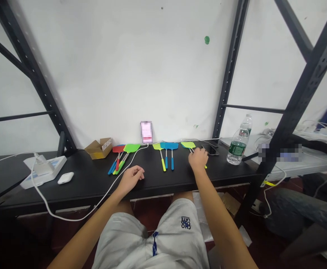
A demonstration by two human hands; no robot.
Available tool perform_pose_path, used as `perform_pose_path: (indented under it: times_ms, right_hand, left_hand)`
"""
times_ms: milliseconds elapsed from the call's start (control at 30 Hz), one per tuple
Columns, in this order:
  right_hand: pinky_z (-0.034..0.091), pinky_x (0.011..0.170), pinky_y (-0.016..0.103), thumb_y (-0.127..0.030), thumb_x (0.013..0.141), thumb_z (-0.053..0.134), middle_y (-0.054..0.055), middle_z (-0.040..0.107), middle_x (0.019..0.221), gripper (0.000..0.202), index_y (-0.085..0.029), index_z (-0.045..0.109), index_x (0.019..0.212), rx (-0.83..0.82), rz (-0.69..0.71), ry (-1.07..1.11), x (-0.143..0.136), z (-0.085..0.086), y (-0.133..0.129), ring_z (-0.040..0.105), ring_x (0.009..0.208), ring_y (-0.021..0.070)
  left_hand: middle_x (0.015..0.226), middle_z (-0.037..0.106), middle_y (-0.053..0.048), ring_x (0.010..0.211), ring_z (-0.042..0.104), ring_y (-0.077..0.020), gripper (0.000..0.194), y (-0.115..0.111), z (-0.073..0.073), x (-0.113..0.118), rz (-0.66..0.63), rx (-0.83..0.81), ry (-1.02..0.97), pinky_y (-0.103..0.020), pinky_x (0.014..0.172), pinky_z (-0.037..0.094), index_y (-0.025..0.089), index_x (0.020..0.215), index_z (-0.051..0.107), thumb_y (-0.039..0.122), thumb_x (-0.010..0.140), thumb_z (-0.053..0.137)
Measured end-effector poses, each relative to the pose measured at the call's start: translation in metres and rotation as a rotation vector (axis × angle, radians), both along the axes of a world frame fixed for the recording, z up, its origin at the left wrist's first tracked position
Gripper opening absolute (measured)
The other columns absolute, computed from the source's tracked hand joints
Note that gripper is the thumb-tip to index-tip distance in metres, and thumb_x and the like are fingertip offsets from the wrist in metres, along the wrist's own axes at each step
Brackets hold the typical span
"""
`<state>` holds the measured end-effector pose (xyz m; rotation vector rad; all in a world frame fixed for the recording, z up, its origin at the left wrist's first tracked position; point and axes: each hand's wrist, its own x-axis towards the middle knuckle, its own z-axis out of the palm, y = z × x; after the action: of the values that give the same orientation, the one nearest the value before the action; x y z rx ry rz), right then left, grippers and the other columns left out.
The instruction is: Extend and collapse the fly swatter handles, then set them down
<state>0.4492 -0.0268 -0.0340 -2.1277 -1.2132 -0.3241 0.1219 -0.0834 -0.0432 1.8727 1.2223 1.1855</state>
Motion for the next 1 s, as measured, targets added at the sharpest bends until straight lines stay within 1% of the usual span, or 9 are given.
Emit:
perform_pose_path:
  times_ms: [67, 133, 333, 600, 700, 767, 833, 900, 1000]
  right_hand:
    - [0.039, 0.088, 0.044, -0.029, 0.082, 0.055, 0.024, 0.055, 0.116, 0.036, -0.006, 0.064, 0.108, -0.097, -0.074, 0.017, 0.007, -0.003, 0.000, 0.051, 0.111, 0.0366]
    - [0.039, 0.090, 0.046, -0.033, 0.081, 0.057, 0.025, 0.054, 0.117, 0.042, -0.005, 0.064, 0.111, -0.182, -0.097, 0.043, 0.011, -0.007, 0.002, 0.050, 0.112, 0.0386]
    - [0.044, 0.088, 0.042, -0.039, 0.084, 0.056, 0.025, 0.056, 0.118, 0.045, -0.006, 0.063, 0.115, -0.284, -0.054, 0.112, 0.014, -0.006, 0.002, 0.055, 0.112, 0.0350]
    - [0.048, 0.086, 0.042, -0.042, 0.082, 0.060, 0.025, 0.059, 0.113, 0.049, -0.006, 0.060, 0.115, -0.284, -0.051, 0.193, 0.016, -0.002, -0.006, 0.059, 0.109, 0.0355]
    - [0.049, 0.085, 0.041, -0.038, 0.086, 0.057, 0.025, 0.059, 0.114, 0.043, -0.007, 0.057, 0.117, -0.249, -0.056, 0.195, 0.014, -0.001, -0.010, 0.060, 0.110, 0.0343]
    - [0.050, 0.083, 0.040, -0.035, 0.090, 0.052, 0.025, 0.059, 0.113, 0.037, -0.008, 0.055, 0.115, -0.183, -0.061, 0.163, 0.010, 0.001, -0.012, 0.060, 0.109, 0.0336]
    - [0.050, 0.081, 0.040, -0.033, 0.094, 0.044, 0.023, 0.060, 0.112, 0.032, -0.010, 0.055, 0.114, -0.097, -0.044, 0.094, 0.001, 0.004, -0.012, 0.061, 0.107, 0.0322]
    - [0.049, 0.081, 0.040, -0.031, 0.097, 0.036, 0.021, 0.062, 0.107, 0.031, -0.012, 0.055, 0.112, -0.056, 0.018, 0.028, -0.013, 0.006, -0.009, 0.064, 0.100, 0.0305]
    - [0.049, 0.081, 0.040, -0.030, 0.097, 0.033, 0.020, 0.066, 0.099, 0.033, -0.012, 0.057, 0.110, -0.143, 0.167, 0.027, -0.039, 0.007, 0.001, 0.066, 0.095, 0.0297]
  left_hand:
    - [0.065, 0.066, -0.001, 0.063, 0.062, -0.0161, 0.023, 0.000, 0.000, 0.000, -0.002, 0.001, 0.009, -0.026, 0.063, 0.046, 0.019, 0.076, 0.062, 0.038, 0.081, 0.051]
    - [0.065, 0.066, -0.001, 0.063, 0.062, -0.0162, 0.022, 0.000, 0.000, 0.000, -0.001, 0.009, 0.029, -0.026, 0.064, 0.046, 0.019, 0.077, 0.062, 0.038, 0.082, 0.050]
    - [0.067, 0.067, 0.000, 0.066, 0.063, -0.0162, 0.021, -0.007, 0.004, 0.003, 0.027, 0.068, 0.148, -0.026, 0.065, 0.043, 0.020, 0.077, 0.061, 0.035, 0.083, 0.048]
    - [0.068, 0.067, 0.000, 0.067, 0.063, -0.0161, 0.020, -0.011, 0.008, 0.005, 0.026, 0.075, 0.195, -0.026, 0.065, 0.042, 0.019, 0.077, 0.061, 0.033, 0.085, 0.048]
    - [0.069, 0.067, 0.000, 0.067, 0.063, -0.0157, 0.020, -0.011, 0.006, 0.002, 0.027, 0.077, 0.213, -0.026, 0.065, 0.043, 0.020, 0.079, 0.061, 0.034, 0.085, 0.048]
    - [0.072, 0.067, -0.001, 0.069, 0.063, -0.0159, 0.021, -0.009, 0.005, 0.004, 0.039, 0.083, 0.256, -0.026, 0.066, 0.043, 0.020, 0.081, 0.061, 0.035, 0.086, 0.048]
    - [0.076, 0.067, -0.002, 0.072, 0.062, -0.0172, 0.023, -0.003, 0.004, 0.011, 0.085, 0.091, 0.358, -0.027, 0.067, 0.043, 0.021, 0.082, 0.062, 0.040, 0.085, 0.050]
    - [0.082, 0.067, -0.004, 0.080, 0.062, -0.0205, 0.029, 0.009, 0.004, 0.027, 0.158, 0.101, 0.507, -0.029, 0.070, 0.043, 0.021, 0.084, 0.063, 0.048, 0.083, 0.053]
    - [0.104, 0.064, -0.012, 0.101, 0.058, -0.0280, 0.042, 0.036, 0.006, 0.062, 0.226, 0.161, 0.666, -0.034, 0.080, 0.043, 0.019, 0.098, 0.064, 0.056, 0.082, 0.052]
